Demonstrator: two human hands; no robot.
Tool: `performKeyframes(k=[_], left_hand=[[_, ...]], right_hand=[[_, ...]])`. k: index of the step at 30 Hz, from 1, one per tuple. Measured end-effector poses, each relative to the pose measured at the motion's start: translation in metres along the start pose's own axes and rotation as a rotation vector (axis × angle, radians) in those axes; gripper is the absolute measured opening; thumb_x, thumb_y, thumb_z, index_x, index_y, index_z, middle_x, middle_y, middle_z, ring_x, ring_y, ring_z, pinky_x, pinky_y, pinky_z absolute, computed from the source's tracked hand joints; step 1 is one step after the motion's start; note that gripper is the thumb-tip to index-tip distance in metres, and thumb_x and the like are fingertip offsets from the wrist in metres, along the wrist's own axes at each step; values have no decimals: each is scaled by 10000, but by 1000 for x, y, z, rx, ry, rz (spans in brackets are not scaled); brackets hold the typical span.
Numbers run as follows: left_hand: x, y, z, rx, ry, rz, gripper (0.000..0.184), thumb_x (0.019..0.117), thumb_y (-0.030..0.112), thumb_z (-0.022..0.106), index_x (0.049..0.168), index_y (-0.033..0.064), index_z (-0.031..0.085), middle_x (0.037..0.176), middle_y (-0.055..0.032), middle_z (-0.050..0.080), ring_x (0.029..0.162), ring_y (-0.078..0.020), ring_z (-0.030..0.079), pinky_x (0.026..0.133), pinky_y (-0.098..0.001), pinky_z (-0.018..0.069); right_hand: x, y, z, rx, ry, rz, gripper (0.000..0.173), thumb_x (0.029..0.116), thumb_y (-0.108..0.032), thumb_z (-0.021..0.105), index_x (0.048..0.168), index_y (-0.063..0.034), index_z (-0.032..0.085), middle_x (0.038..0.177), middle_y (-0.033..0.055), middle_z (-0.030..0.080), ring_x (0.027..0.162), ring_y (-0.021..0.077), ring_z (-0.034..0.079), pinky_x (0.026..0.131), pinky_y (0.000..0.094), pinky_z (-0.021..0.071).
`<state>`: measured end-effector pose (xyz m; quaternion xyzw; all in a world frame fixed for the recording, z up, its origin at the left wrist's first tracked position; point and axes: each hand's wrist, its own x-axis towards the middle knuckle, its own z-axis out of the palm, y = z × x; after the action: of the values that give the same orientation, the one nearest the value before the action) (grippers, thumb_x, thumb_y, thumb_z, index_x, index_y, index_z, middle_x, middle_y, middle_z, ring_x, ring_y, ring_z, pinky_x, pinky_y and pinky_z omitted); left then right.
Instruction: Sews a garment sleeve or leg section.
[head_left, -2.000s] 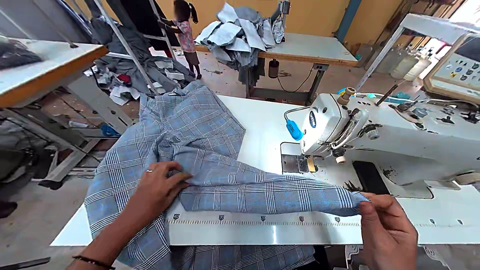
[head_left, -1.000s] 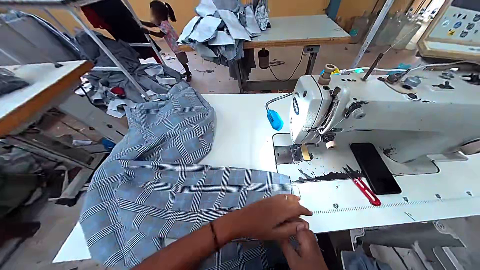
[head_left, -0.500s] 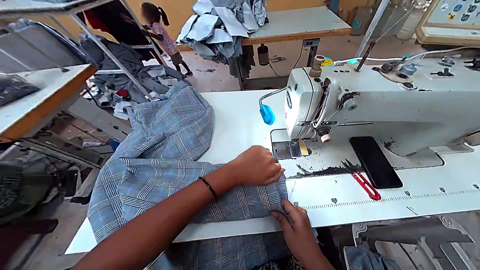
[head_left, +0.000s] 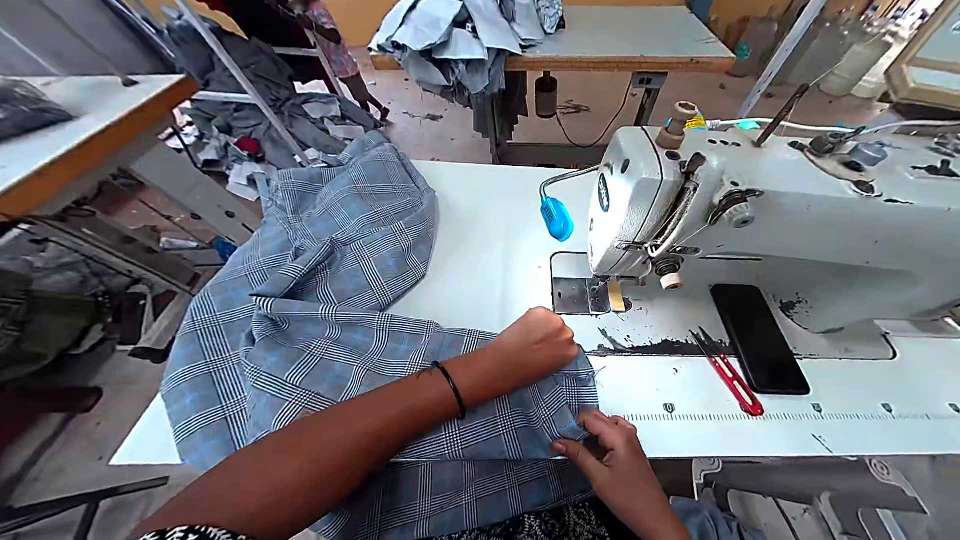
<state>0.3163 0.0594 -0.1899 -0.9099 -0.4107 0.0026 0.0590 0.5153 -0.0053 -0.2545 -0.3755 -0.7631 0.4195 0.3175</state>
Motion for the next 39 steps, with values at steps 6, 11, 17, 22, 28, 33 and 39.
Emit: performKeyframes(k=[6,11,17,22,28,33,39], left_hand=[[1,43,-27,-238,-460,-488,192,1007,31,565,938,-73,710,914,-219,701,895,-388,700,700,-501,538],[-1,48,-31,-396,-564,-652,368,1074,258,534,1014,-66,696,1008,-239,699,989,-409,692,750,-531,542],[6,48,-30,-454,-553,-635,232,1051,134,560,1062,-66,679,1069,-239,686,1043,-406,677,794,-528,545],[8,45,-33,-540,-478,-640,167,1018,75,601,1064,-69,674,1078,-238,684,1059,-405,672,819,-529,542],[15,40,-29,-683,-344,-580,197,1001,-46,508,1062,-68,694,1064,-252,693,1077,-422,666,874,-563,526],[24,37,-13,-679,-204,-660,245,1052,89,523,1032,-62,715,1074,-235,701,1044,-399,687,863,-540,544],[23,27,4,-730,-115,-696,352,1037,273,614,1031,-61,723,1086,-230,664,992,-368,679,854,-511,546]], right_hand=[[-14,11,-14,-9,-121,-165,293,887,-369,726,818,-86,750,913,8,767,1028,142,690,962,534,381],[-21,14,-21,-14,-175,-186,315,931,-401,679,813,-118,749,982,-13,772,1121,113,662,1028,525,340],[8,-3,-19,-66,240,174,245,982,-212,605,966,-2,730,863,63,709,809,152,684,770,384,562],[45,-17,-3,-285,202,394,315,962,-251,686,1077,42,705,1063,203,657,1053,400,592,897,649,357],[41,-20,8,-383,228,378,232,986,-173,619,1037,34,710,1055,196,662,1044,402,599,870,629,365],[36,-15,17,-385,340,313,191,957,-141,628,986,25,718,967,167,683,959,366,630,836,612,379],[35,-6,30,-436,507,164,77,865,-55,679,857,22,687,805,125,670,754,285,660,739,534,461]])
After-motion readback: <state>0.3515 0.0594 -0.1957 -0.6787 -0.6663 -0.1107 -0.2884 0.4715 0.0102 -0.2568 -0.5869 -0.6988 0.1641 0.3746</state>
